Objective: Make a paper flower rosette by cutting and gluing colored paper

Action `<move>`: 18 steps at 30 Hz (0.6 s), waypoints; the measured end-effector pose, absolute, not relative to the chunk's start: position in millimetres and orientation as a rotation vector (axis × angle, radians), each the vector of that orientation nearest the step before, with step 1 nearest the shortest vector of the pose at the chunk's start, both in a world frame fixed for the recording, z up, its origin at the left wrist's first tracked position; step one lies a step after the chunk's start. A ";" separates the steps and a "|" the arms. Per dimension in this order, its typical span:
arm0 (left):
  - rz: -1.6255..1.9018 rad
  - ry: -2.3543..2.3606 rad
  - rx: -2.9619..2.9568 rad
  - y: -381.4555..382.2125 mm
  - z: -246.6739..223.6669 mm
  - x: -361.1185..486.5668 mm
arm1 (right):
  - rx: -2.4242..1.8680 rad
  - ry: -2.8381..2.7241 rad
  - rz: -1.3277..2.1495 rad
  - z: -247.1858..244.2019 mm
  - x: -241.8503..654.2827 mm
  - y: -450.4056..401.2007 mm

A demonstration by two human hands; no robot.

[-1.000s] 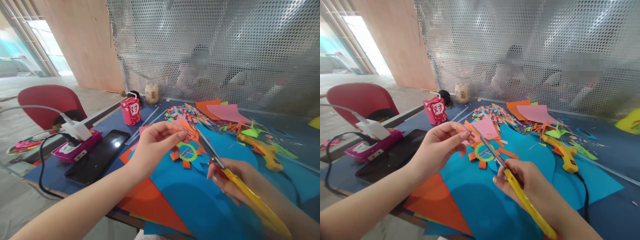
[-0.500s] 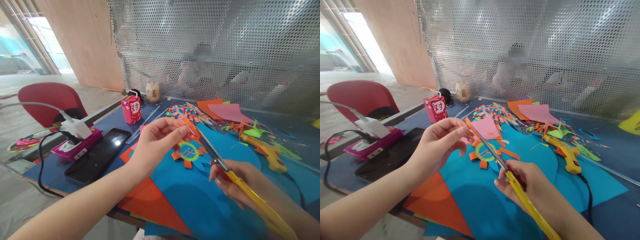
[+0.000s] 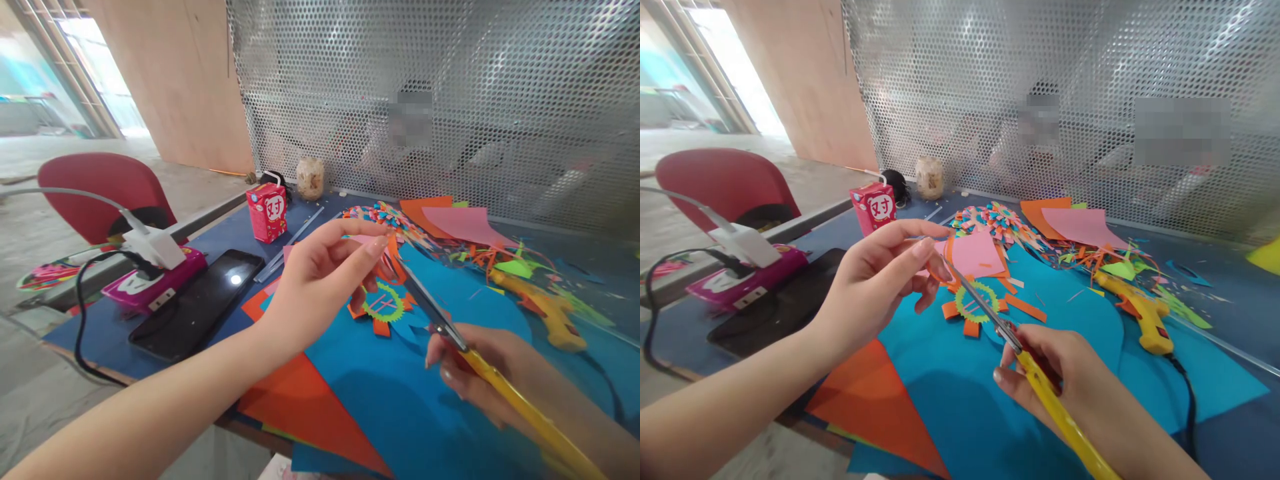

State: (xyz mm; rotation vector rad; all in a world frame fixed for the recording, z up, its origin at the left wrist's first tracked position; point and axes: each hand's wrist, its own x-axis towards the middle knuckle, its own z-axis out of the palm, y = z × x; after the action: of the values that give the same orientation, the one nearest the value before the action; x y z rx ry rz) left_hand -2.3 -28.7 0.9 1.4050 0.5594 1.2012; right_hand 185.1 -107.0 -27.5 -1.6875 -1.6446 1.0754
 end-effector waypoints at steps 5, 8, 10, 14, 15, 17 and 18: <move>1.182 0.591 1.471 -27.5 0.6 -4.9 | -1.719 -1.732 1.101 -26.0 188.7 -105.2; 1.177 0.589 1.488 -27.2 0.8 -5.2 | -1.713 -1.743 1.121 -25.4 189.2 -105.2; 1.225 0.590 1.495 -27.0 0.5 -4.8 | -1.692 -1.699 1.107 -25.6 188.0 -105.8; 1.346 0.605 1.480 -26.6 -0.2 -4.7 | -1.679 -1.627 1.088 -26.1 184.5 -107.3; 1.351 0.623 1.481 -26.5 -0.2 -5.0 | -1.679 -1.629 1.077 -26.1 183.7 -107.5; 1.352 0.665 1.489 -26.3 0.1 -5.9 | -1.690 -1.633 1.038 -26.2 182.3 -108.0; 1.360 0.678 1.487 -26.3 0.3 -6.3 | -1.697 -1.630 1.011 -26.3 181.6 -108.3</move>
State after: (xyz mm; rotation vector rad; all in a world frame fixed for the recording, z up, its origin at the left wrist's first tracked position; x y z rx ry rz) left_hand -6.3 -26.3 0.3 1.4874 0.6782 1.3596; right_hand 181.6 -108.3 -26.3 -1.6975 -1.6297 1.0106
